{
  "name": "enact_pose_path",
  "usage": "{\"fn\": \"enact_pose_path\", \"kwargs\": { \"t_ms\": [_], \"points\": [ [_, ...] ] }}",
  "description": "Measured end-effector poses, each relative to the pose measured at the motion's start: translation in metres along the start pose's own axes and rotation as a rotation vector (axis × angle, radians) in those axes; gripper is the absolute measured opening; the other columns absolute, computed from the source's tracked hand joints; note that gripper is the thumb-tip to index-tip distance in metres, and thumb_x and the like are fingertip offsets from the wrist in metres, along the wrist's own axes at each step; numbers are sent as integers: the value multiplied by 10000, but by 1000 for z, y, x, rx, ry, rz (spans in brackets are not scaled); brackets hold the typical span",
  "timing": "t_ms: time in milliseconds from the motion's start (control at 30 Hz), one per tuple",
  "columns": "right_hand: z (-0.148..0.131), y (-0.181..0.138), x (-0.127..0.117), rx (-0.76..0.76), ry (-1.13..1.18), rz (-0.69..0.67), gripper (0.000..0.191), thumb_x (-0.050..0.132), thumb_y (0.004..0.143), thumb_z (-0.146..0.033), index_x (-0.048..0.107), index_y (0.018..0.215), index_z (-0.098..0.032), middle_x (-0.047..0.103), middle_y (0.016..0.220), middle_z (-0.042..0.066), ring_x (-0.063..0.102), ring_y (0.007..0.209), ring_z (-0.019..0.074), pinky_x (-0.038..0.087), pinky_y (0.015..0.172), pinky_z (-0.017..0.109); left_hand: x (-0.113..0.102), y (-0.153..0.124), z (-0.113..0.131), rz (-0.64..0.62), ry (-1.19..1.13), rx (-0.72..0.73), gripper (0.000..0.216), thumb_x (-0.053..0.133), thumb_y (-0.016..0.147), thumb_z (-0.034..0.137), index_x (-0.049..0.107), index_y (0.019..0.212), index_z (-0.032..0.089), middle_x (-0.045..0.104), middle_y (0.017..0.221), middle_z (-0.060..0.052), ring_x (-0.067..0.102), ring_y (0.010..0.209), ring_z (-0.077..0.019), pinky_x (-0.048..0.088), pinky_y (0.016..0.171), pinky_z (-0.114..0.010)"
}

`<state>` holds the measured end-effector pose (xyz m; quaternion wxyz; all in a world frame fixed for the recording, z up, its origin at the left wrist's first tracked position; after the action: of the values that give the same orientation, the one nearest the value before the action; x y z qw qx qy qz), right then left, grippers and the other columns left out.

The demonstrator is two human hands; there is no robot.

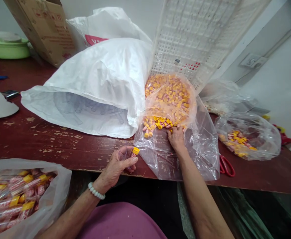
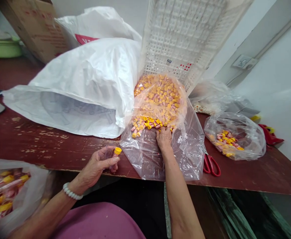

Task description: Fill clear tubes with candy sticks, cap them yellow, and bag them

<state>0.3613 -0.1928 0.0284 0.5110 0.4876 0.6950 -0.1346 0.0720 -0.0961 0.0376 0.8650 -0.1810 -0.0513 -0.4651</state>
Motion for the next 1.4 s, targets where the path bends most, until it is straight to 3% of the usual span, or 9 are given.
{"fn": "enact_pose_path", "kwargs": {
  "t_ms": [233,500,633,767,900,1033,1267,1333,1400],
  "points": [
    [-10,-38,-16,86,275,-4,279,449,842,-284,602,989,-102,651,938,141,599,852,224,470,800,399,3,0,-2,4,52,-24,429,733,675,330,563,1030,160,599,690,23,532,507,-80,431,465,-191],
    [-119,-128,-53,55,1184,-358,262,540,861,-406,608,1024,-213,670,960,31,562,607,81,471,542,218,16,-7,5,-74,182,82,322,731,690,313,628,953,157,622,720,-3,522,561,-96,386,459,-180],
    [-136,-142,-56,-73,1043,-467,249,516,885,-367,620,1065,-229,669,911,18,583,652,97,485,596,234,20,-13,11,-102,207,128,280,739,680,321,656,882,146,611,698,-4,514,567,-99,378,464,-180],
    [-129,-138,-69,-213,840,-278,278,474,900,-311,561,1159,-259,604,1095,50,608,830,146,502,675,278,17,-15,5,-149,135,71,284,714,697,321,601,895,152,560,676,11,523,516,-98,389,418,-181],
    [-139,-145,-77,-496,578,-243,317,531,770,-128,587,1064,-235,470,1275,78,497,1139,222,444,920,385,19,-15,2,-182,84,68,241,698,701,304,552,823,156,524,637,30,490,471,-81,355,383,-174],
    [-148,-160,-73,-635,450,-288,518,484,646,-30,550,1117,-234,563,1188,58,503,1090,233,394,960,443,24,-16,1,-181,39,41,234,695,695,301,561,801,142,469,572,55,386,405,-42,276,361,-167],
    [-138,-142,-54,-546,625,-385,393,479,739,-107,573,1104,-219,602,1138,51,568,1016,188,459,884,353,19,-10,6,-138,52,15,245,703,668,307,537,775,160,482,542,65,419,369,-53,243,323,-161],
    [-115,-108,-39,-378,603,-334,346,430,817,-166,556,1136,-214,628,1067,47,605,909,159,494,786,304,16,-8,10,-119,43,17,252,697,677,317,518,772,169,526,588,51,469,389,-67,265,321,-162],
    [-83,-66,-27,-174,353,-112,343,412,826,-190,569,1131,-195,632,1030,59,602,868,165,488,787,313,11,-8,10,-73,30,0,252,693,686,322,510,763,167,568,639,29,509,432,-77,298,341,-164]
  ]
}}
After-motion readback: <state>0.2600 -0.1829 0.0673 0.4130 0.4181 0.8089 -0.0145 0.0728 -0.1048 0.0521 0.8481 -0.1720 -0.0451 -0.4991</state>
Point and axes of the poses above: each hand's wrist, its own y-axis towards the middle knuckle, its own x-axis out of the palm, z = x × y, the point moved 5 cm from there along y, towards the middle knuckle
